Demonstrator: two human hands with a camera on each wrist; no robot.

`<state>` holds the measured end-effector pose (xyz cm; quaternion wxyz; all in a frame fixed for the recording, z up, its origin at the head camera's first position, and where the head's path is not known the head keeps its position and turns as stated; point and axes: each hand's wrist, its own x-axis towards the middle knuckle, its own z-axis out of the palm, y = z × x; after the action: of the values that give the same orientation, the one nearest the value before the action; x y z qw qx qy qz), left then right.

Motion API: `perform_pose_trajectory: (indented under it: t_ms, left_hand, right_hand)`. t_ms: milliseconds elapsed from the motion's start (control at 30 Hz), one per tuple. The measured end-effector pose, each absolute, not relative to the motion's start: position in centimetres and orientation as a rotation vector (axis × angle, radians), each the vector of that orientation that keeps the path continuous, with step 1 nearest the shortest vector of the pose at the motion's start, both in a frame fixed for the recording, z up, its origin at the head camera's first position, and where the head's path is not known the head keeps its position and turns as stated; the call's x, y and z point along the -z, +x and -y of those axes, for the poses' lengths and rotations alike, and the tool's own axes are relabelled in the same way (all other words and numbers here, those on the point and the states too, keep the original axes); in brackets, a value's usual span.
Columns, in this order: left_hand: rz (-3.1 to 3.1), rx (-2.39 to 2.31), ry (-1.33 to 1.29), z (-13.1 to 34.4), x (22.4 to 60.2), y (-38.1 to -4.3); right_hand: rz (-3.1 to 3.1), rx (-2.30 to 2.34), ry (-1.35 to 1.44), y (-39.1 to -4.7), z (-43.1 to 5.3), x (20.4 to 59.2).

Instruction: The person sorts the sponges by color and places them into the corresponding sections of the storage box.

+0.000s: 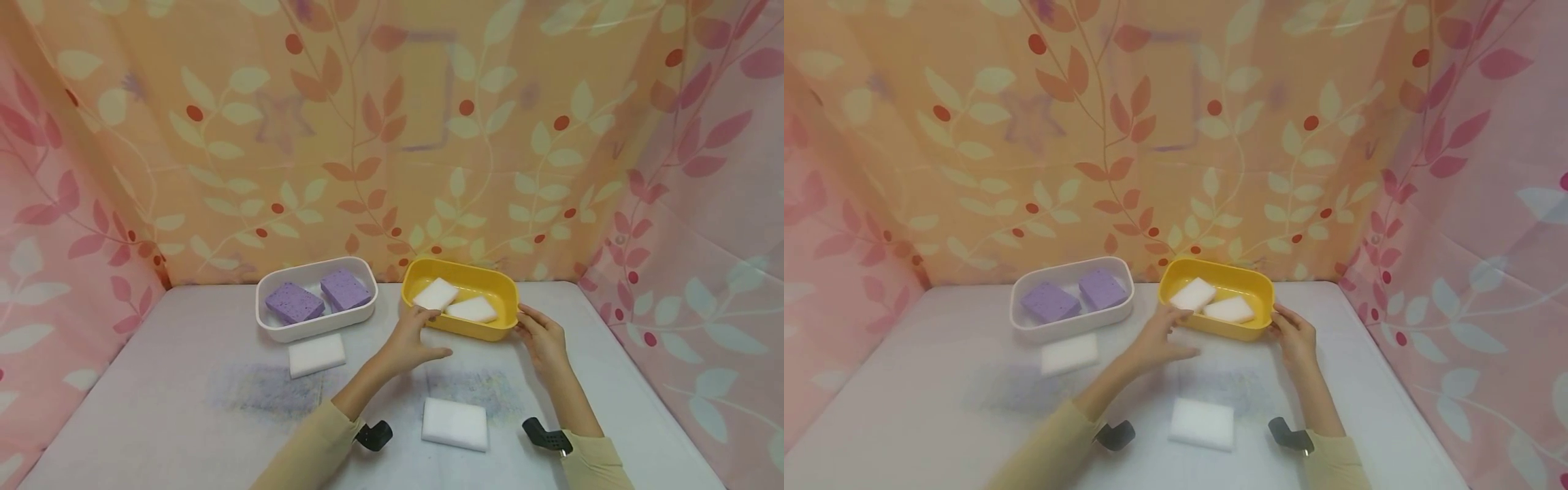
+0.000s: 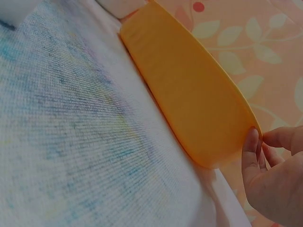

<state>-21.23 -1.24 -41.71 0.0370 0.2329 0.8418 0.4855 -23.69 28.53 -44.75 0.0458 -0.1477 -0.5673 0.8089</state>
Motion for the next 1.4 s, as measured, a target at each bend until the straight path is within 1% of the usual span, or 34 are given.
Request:
perform_pose_trajectory:
  t_ms: [133,400,667,1033,1400]
  left_hand:
    - [-2.592,-1.426,0.769,1.3,42.4,-20.3]
    - [-2.534,-1.310,0.961,1.1,43.7,-18.3]
    - [-2.467,-1.267,0.998,0.8,45.0,-17.0]
    - [-2.399,-1.173,0.968,0.4,45.0,-15.9]
    - [-2.416,-1.051,1.048,0.6,45.7,-15.3]
  right_hand:
    - [1.738,-2.461,-0.448,-23.7,-28.6,44.9]
    - [1.749,-2.449,-0.435,-23.7,-28.6,44.9]
    - [1.796,-2.414,-0.425,-23.5,-28.6,44.9]
    - [1.795,-2.405,-0.415,-23.5,-28.6,44.9]
    - [1.800,-2.409,-0.409,-23.7,-28.6,44.9]
